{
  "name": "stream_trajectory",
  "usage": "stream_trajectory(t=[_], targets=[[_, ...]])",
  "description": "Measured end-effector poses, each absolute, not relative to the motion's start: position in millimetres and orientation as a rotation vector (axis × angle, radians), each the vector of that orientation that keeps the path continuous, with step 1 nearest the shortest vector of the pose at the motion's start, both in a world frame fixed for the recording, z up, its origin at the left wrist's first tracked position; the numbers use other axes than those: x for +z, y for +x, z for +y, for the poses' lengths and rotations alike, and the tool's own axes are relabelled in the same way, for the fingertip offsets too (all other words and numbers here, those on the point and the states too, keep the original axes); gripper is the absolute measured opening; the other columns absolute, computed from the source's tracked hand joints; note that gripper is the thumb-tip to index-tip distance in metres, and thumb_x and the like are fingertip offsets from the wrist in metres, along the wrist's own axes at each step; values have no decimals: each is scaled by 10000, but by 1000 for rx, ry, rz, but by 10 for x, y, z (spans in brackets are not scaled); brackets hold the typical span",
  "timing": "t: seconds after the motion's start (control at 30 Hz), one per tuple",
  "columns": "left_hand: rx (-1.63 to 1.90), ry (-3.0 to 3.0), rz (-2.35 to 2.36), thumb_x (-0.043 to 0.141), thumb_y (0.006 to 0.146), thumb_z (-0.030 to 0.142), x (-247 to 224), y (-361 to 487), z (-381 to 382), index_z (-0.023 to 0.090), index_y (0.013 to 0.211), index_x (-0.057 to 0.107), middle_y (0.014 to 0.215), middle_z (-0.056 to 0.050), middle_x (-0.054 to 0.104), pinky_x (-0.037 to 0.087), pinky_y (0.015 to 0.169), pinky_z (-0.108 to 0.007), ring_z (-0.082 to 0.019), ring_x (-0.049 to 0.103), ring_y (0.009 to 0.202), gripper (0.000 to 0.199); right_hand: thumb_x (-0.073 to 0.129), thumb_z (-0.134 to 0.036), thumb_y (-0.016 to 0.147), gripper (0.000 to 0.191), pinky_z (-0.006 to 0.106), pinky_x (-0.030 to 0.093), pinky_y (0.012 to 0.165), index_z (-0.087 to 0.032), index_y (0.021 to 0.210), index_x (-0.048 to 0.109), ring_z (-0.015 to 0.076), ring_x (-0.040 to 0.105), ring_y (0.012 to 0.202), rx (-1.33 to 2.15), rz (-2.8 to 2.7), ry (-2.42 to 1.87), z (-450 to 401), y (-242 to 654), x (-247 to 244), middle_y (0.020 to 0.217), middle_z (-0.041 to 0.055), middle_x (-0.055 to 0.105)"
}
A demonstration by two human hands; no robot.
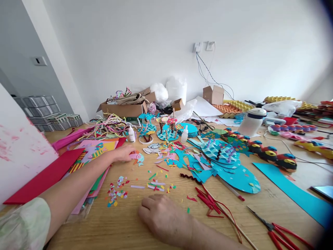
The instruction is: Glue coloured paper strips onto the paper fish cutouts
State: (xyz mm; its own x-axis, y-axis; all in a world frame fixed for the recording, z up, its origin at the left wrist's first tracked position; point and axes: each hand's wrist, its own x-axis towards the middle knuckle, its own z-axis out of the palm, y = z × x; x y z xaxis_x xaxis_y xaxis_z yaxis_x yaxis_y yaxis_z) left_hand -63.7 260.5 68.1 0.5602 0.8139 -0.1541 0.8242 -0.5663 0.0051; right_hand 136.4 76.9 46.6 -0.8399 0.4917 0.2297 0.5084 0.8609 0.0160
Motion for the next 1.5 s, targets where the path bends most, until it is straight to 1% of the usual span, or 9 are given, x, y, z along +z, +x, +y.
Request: stream_trajectory(t=[0.23, 0.43, 0.53, 0.67, 0.77, 0.9, 1.03, 1.3, 1.5], targets=[[-242, 2627, 1446, 536, 641, 158, 614, -597, 2703, 162, 928, 574, 922, -59, 609, 408, 700, -249, -196, 537, 830, 289, 433, -93, 745, 90, 208, 321, 520, -177, 749, 463, 97, 466, 583, 52, -2637, -738, 838, 1412, 285, 701, -9, 547], [-278, 2524, 1433, 583, 577, 217, 674, -603, 2767, 170, 903, 553, 891, -36, 590, 387, 609, -222, -176, 515, 769, 331, 425, -101, 781, 136, 201, 273, 463, -183, 673, 428, 83, 405, 509, 13, -2582, -691, 877, 1393, 162, 624, -25, 513], [-273, 2463, 1403, 593, 535, 211, 698, -610, 2789, 172, 779, 554, 754, 8, 564, 346, 532, -203, -151, 487, 678, 250, 418, -96, 783, 144, 197, 269, 461, -183, 667, 430, 79, 395, 498, 45, -2573, -712, 882, 1401, 139, 619, -26, 510], [-208, 2345, 1355, 508, 582, 208, 750, -611, 2780, 173, 592, 501, 515, 57, 448, 277, 446, -191, -106, 413, 508, 37, 405, -69, 765, 152, 204, 263, 466, -182, 669, 436, 83, 407, 513, 62, -2587, -723, 888, 1419, 142, 631, -20, 521], [-95, 2263, 1338, 460, 607, 212, 822, -626, 2754, 168, 510, 448, 449, 59, 383, 249, 428, -198, -91, 362, 453, 108, 405, -55, 743, 147, 206, 268, 471, -181, 677, 441, 88, 421, 530, 87, -2600, -733, 891, 1428, 163, 645, -12, 531], [67, 2140, 1328, 456, 616, 247, 929, -703, 2670, 162, 499, 451, 447, 49, 412, 270, 430, -201, -92, 388, 445, 145, 427, -73, 754, 124, 205, 288, 497, -178, 693, 454, 94, 449, 555, 120, -2641, -764, 879, 1428, 219, 672, -5, 547], [249, 1996, 1340, 472, 621, 269, 991, -772, 2505, 159, 607, 490, 493, 42, 480, 302, 428, -197, -98, 441, 444, 112, 429, -91, 770, 109, 209, 301, 529, -176, 712, 466, 100, 470, 587, 140, -2670, -812, 854, 1422, 263, 700, 4, 557], [444, 1764, 1290, 534, 601, 257, 1085, -671, 2037, 160, 672, 465, 573, 9, 569, 368, 489, -197, -124, 554, 559, 139, 402, -96, 797, 126, 232, 316, 563, -174, 758, 492, 117, 473, 621, 108, -2666, -848, 785, 1404, 254, 737, 23, 565], [524, 1693, 1219, 555, 665, 347, 1139, -642, 1673, 151, 712, 551, 633, 13, 553, 362, 525, -193, -100, 515, 590, 201, 382, -74, 789, 174, 221, 369, 622, -176, 836, 515, 120, 507, 726, 403, -2351, -981, 787, 1397, 590, 826, 36, 558]])
